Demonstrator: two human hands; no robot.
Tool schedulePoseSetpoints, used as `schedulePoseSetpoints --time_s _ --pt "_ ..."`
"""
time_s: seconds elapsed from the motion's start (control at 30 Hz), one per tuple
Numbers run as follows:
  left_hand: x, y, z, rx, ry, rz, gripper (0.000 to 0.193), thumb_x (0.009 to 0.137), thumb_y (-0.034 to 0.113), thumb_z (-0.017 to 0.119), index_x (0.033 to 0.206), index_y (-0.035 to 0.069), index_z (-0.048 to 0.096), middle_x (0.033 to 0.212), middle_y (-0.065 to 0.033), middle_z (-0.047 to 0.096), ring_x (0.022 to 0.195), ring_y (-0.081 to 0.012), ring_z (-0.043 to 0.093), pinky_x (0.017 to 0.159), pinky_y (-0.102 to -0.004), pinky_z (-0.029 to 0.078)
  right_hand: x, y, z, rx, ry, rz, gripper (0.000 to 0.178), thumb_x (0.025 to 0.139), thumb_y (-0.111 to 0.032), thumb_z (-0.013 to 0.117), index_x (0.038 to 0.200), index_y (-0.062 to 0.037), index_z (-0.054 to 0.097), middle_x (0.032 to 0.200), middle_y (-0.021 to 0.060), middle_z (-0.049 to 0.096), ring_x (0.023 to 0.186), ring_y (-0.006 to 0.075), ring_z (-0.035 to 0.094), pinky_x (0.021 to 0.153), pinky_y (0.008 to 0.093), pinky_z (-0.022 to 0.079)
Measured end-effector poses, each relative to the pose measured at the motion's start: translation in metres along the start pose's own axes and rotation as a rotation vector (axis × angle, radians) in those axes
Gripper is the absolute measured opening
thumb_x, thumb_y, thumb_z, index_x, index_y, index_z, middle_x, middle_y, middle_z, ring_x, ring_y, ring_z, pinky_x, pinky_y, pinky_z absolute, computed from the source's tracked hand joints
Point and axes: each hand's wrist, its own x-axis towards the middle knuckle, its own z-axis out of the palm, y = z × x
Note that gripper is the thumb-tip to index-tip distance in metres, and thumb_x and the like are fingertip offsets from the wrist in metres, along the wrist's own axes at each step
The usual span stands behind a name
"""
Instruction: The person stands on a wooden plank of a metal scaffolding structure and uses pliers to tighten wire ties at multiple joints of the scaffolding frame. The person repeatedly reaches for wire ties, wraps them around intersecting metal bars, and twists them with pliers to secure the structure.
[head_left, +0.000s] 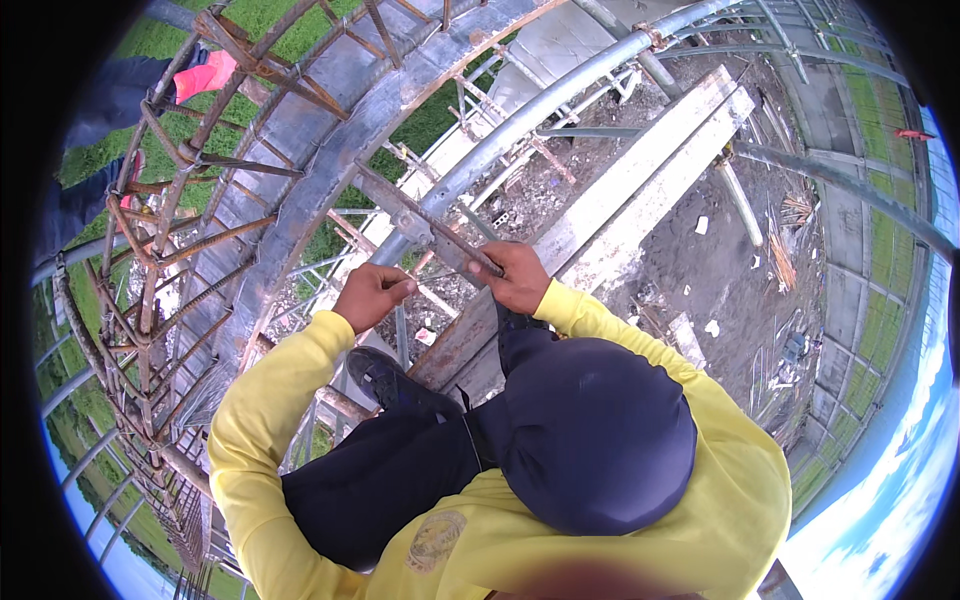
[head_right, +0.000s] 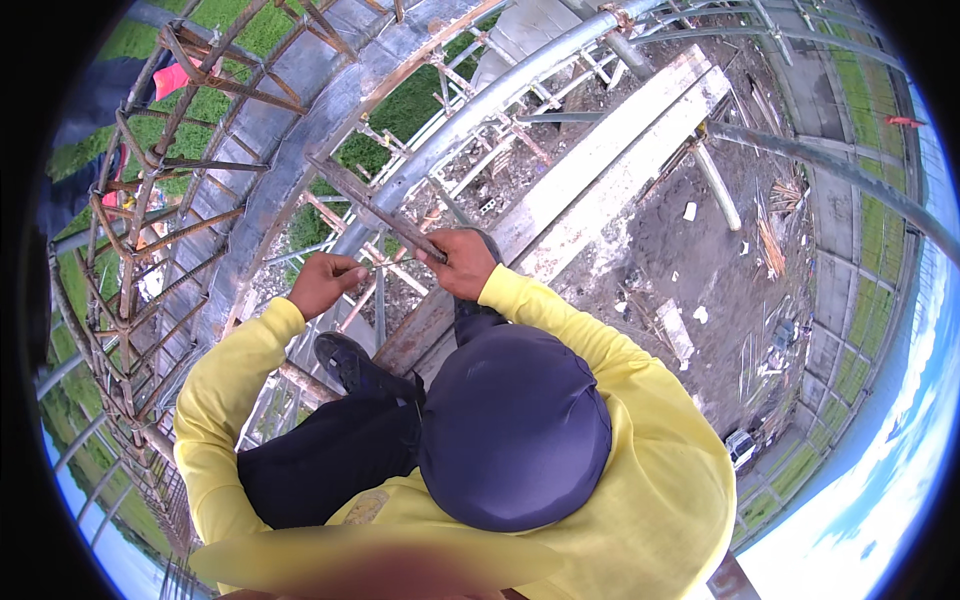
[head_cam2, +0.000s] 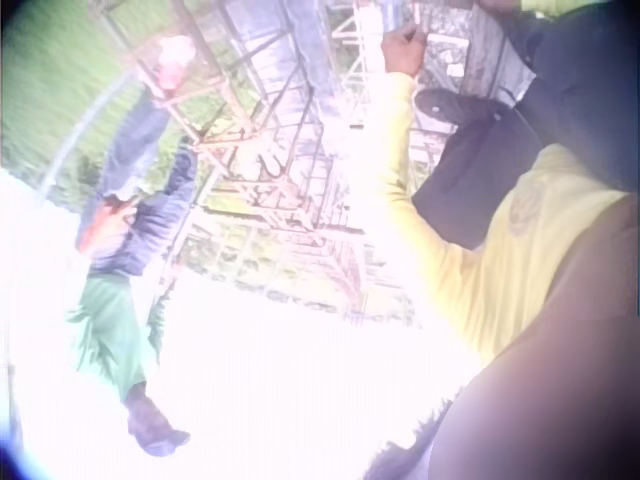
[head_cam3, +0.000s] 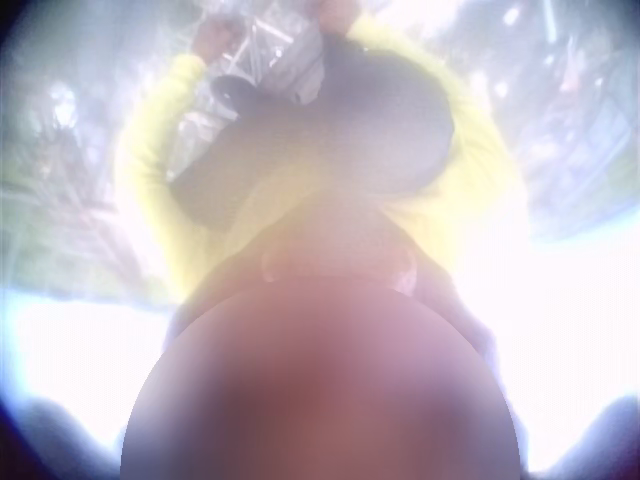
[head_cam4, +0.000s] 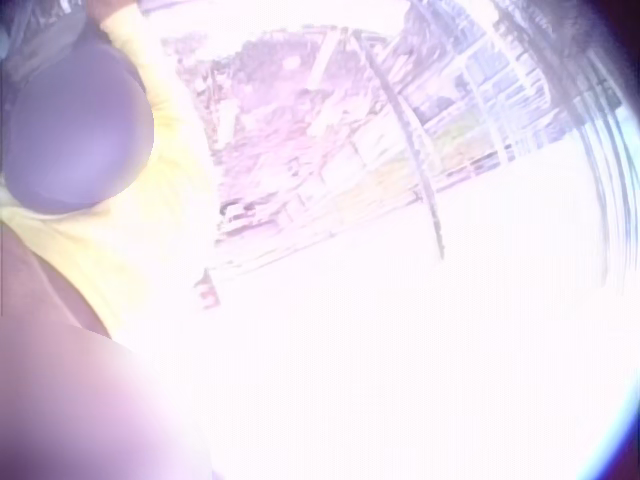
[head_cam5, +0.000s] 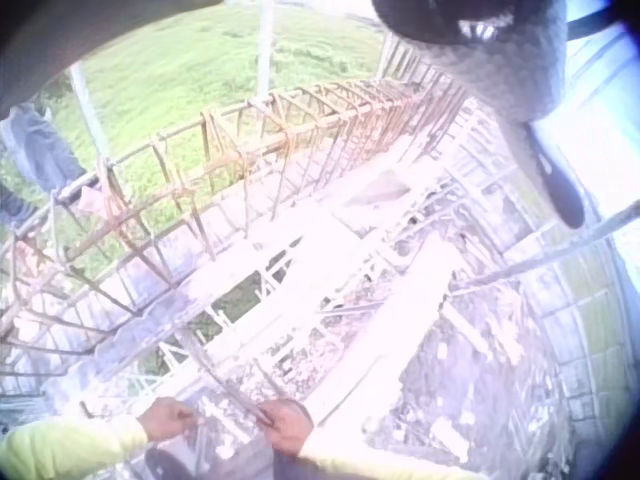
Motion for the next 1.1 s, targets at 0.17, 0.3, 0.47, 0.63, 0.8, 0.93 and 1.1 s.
schedulePoseSetpoints --time_s 0.17,0.3,0.47,0.63,0.8,0.93,1.1 --pt "0.006 0.023 -0.010 0.182 0.072 0.017 0.023 0.087 0.026 0.072 0.092 0.004 0.078 0.076 -0.0133 0.072 0.066 -0.0211 0.064 0.070 -0.0357 0.051 0.007 -0.001 -0.005 -0.054 -0.019 -0.139 0.014 0.091 -0.016 0.070 0.100 -0.0051 0.072 0.078 0.0116 0.064 0.076 0.0358 0.062 0.069 0.0421 0.049" --pt "0.009 0.033 -0.021 0.158 0.013 -0.001 0.023 0.086 0.024 0.073 0.087 0.002 0.077 0.068 -0.0106 0.068 0.063 -0.0149 0.061 0.063 -0.0333 0.048 0.009 -0.002 -0.019 0.700 -0.517 0.477 0.019 0.097 -0.018 0.066 0.097 0.0007 0.067 0.073 0.0027 0.059 0.060 0.0146 0.054 0.055 0.0302 0.043" --pt "0.016 0.040 -0.036 -0.169 -0.186 0.086 0.024 0.090 0.021 0.070 0.081 -0.001 0.071 0.071 -0.0010 0.065 0.067 -0.0080 0.055 0.066 -0.0282 0.044 0.009 -0.021 -0.035 1.338 -0.738 0.462 0.030 0.096 -0.022 0.068 0.112 0.0017 0.059 0.074 0.0026 0.054 0.058 0.0068 0.042 0.053 0.0241 0.034" --pt "0.024 0.060 -0.026 -0.683 -0.302 -0.010 0.032 0.102 0.029 0.057 0.083 0.004 0.060 0.070 0.0028 0.050 0.064 -0.0060 0.042 0.060 -0.0245 0.035 0.023 -0.040 -0.035 1.370 -0.399 0.312 0.025 0.095 -0.018 0.070 0.109 -0.0009 0.059 0.075 0.0030 0.056 0.061 0.0072 0.044 0.055 0.0237 0.035" --pt "0.032 0.071 0.053 -1.361 -0.245 -0.048 0.032 0.108 0.032 0.048 0.090 0.007 0.057 0.068 0.0043 0.038 0.060 -0.0069 0.035 0.058 -0.0241 0.033 0.044 -0.030 -0.030 1.351 -0.062 0.192 0.021 0.096 -0.015 0.067 0.109 -0.0026 0.057 0.078 0.0028 0.058 0.060 0.0066 0.047 0.056 0.0211 0.037" --pt "0.049 0.067 0.065 -0.779 0.270 0.068 0.025 0.101 0.024 0.063 0.116 0.006 0.072 0.084 -0.0037 0.065 0.077 -0.0098 0.059 0.076 -0.0265 0.049 0.043 -0.016 -0.037 1.299 0.075 0.323 0.017 0.097 -0.014 0.067 0.105 -0.0010 0.059 0.077 0.0030 0.060 0.055 0.0059 0.046 0.051 0.0203 0.037" --pt "0.045 0.073 0.066 -0.206 0.523 0.069 0.017 0.091 0.014 0.073 0.101 0.002 0.077 0.093 -0.0114 0.075 0.081 -0.0117 0.067 0.075 -0.0262 0.052 0.041 -0.013 -0.032 1.218 0.149 0.290 0.015 0.097 -0.012 0.066 0.103 -0.0003 0.059 0.076 0.0037 0.061 0.056 0.0063 0.046 0.052 0.0206 0.037"
